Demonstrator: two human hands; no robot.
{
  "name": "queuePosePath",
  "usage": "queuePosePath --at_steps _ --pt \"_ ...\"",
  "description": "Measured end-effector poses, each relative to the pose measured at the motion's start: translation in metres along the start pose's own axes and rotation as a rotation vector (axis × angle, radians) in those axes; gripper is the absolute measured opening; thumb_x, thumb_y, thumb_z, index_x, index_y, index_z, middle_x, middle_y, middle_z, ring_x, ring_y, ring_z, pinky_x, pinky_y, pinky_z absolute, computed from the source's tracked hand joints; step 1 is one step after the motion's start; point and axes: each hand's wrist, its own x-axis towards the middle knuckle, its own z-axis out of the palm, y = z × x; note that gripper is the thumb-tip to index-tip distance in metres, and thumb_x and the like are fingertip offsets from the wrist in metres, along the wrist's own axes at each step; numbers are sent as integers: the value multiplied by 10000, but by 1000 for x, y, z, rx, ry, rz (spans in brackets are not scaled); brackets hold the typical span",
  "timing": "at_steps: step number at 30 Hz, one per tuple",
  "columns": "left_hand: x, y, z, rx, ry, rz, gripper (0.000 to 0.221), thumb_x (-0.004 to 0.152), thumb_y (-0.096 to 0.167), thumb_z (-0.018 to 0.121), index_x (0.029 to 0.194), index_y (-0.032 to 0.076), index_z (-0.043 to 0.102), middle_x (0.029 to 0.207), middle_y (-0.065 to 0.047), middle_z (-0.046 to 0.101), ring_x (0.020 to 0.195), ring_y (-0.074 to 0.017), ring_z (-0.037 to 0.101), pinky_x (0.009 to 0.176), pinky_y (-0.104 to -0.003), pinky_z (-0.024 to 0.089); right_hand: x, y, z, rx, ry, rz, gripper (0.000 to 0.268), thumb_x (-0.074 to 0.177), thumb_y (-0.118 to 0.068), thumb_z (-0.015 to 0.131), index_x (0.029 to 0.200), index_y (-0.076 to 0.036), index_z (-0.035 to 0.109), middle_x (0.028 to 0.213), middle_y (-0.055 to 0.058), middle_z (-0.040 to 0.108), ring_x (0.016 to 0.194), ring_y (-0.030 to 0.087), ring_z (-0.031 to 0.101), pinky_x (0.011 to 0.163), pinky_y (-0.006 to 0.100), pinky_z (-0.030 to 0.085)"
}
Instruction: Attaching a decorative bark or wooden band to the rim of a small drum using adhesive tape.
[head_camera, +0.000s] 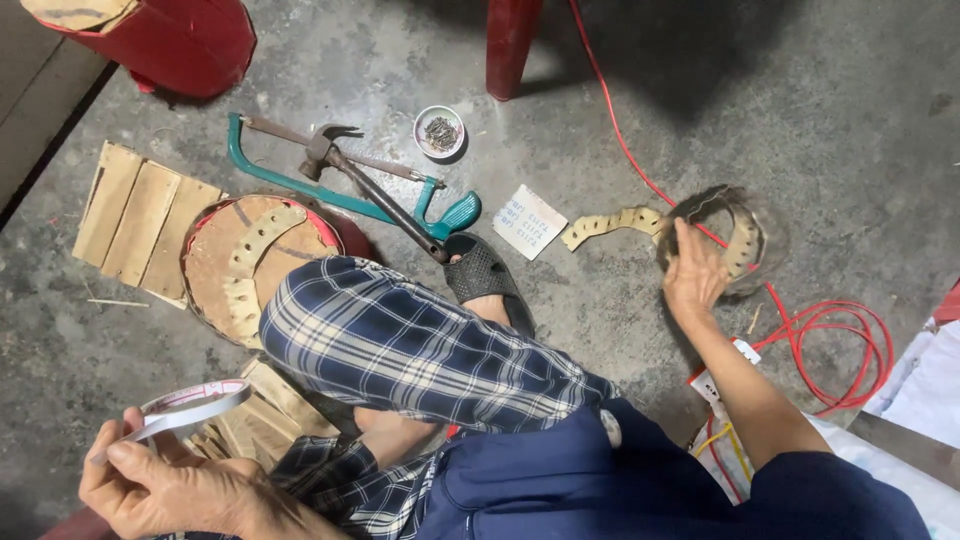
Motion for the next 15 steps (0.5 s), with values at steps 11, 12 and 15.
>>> queuePosePath --at_steps 11,12,15 --pt "3 0 -3 26 93 36 135 1073 -69 460 1128 10 555 1129 -144 652 1031 -207 627 1013 -335 580 75 -89 75 -130 -407 -106 1032 758 -400 826 1628 -262 288 1197 187 617 939 384 657 746 498 515" --pt "4 7 -2 105 88 0 153 1068 -61 465 1107 16 592 1106 -114 660 995 -175 620 987 -311 558 79 -80 91 -198 -394 -198 687 737 -334 797 1340 -212 491 1037 151 690 858 365 702 711 485 540" --pt "9 14 -5 136 142 -86 173 1051 -44 474 1085 25 629 1081 -77 674 955 -133 613 946 -269 536 86 -85 79 -161 -397 -249 342 795 -276 707 1097 -129 644 885 170 755 792 416 732 675 522 556"
